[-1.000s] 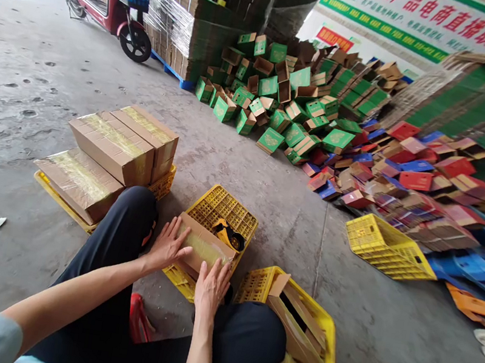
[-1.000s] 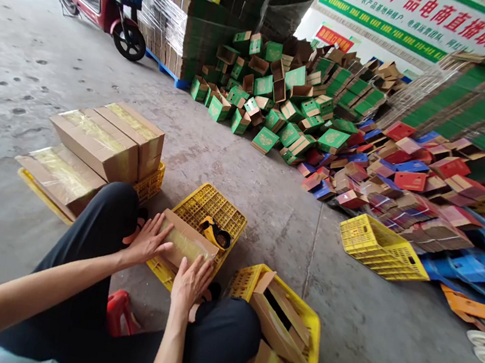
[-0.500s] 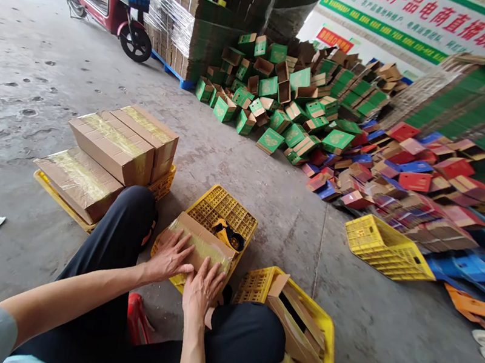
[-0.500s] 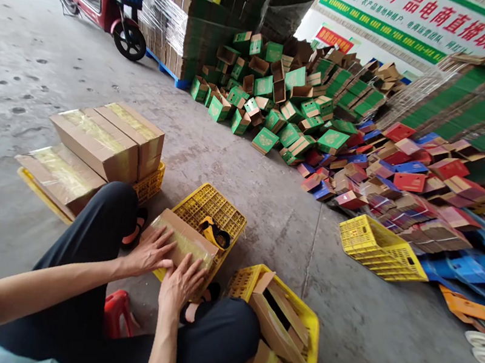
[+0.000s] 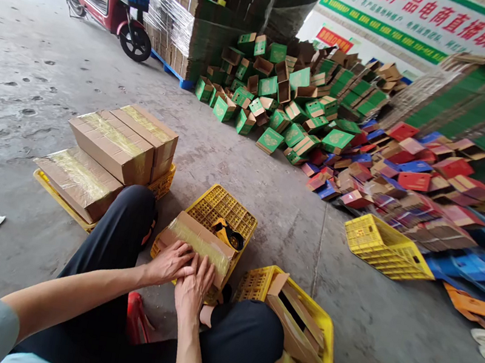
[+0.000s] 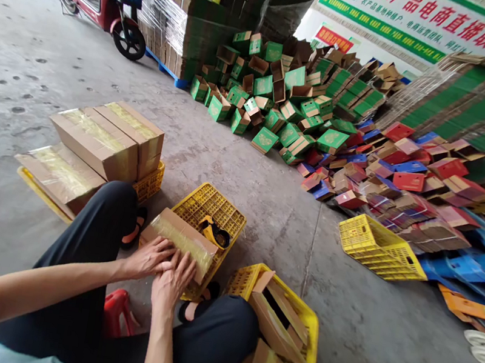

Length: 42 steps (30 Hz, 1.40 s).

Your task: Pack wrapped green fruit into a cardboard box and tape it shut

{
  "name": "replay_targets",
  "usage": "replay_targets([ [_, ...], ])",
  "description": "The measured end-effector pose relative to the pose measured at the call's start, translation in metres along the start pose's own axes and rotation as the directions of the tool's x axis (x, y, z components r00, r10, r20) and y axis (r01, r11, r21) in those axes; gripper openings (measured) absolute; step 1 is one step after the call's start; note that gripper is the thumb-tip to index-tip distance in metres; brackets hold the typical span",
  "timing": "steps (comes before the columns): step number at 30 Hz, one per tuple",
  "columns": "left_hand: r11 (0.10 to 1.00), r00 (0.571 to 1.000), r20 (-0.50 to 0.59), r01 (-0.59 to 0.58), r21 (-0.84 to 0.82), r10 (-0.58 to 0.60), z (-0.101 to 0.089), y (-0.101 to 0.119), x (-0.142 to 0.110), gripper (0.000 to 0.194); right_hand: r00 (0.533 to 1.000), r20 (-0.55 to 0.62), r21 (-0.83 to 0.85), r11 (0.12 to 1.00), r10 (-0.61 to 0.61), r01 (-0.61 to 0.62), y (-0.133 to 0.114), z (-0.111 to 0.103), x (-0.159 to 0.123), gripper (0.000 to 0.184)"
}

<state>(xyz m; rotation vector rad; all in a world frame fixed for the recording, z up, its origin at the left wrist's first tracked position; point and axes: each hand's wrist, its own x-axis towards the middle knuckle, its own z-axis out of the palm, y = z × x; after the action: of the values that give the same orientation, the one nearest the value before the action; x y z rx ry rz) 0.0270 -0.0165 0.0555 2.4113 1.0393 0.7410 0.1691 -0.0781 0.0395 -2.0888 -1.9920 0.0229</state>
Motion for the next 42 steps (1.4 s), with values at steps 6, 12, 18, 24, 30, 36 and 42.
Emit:
replay_targets([
  [6,0.998,0.998,-0.015,0.061,0.028,-0.061,-0.006,-0.002,0.002,0.058,0.998,-0.054,0.010,1.000,-0.023,0.024,0.003,0.000,0.006,0.051],
  [12,0.984,0.989,-0.056,0.139,0.107,-0.134,-0.009,-0.014,0.001,0.057,0.997,-0.071,0.008,1.000,-0.020,0.020,0.003,-0.001,0.008,0.048],
  [18,0.940,0.962,-0.119,0.266,0.213,-0.245,-0.009,-0.029,-0.003,0.058,0.998,-0.052,0.010,1.000,-0.022,0.023,0.005,0.000,0.007,0.051],
  [24,0.899,0.931,-0.143,0.362,0.247,-0.336,-0.007,-0.041,-0.004,0.060,0.998,-0.060,0.006,0.999,-0.032,0.032,0.007,0.000,0.007,0.051],
  [30,0.884,0.919,-0.170,0.389,0.258,-0.355,0.009,-0.042,-0.005,0.064,0.997,-0.081,0.004,1.000,0.011,-0.011,-0.003,-0.001,0.015,0.055],
  [36,0.885,0.915,-0.208,0.392,0.251,-0.346,0.019,-0.041,-0.001,0.053,0.998,-0.031,0.018,0.999,-0.046,0.046,-0.018,0.000,0.034,0.051],
  [42,0.882,0.912,-0.208,0.400,0.250,-0.354,0.015,-0.044,0.004,0.049,0.996,0.034,0.052,0.996,-0.079,0.077,-0.011,-0.009,0.048,0.051],
])
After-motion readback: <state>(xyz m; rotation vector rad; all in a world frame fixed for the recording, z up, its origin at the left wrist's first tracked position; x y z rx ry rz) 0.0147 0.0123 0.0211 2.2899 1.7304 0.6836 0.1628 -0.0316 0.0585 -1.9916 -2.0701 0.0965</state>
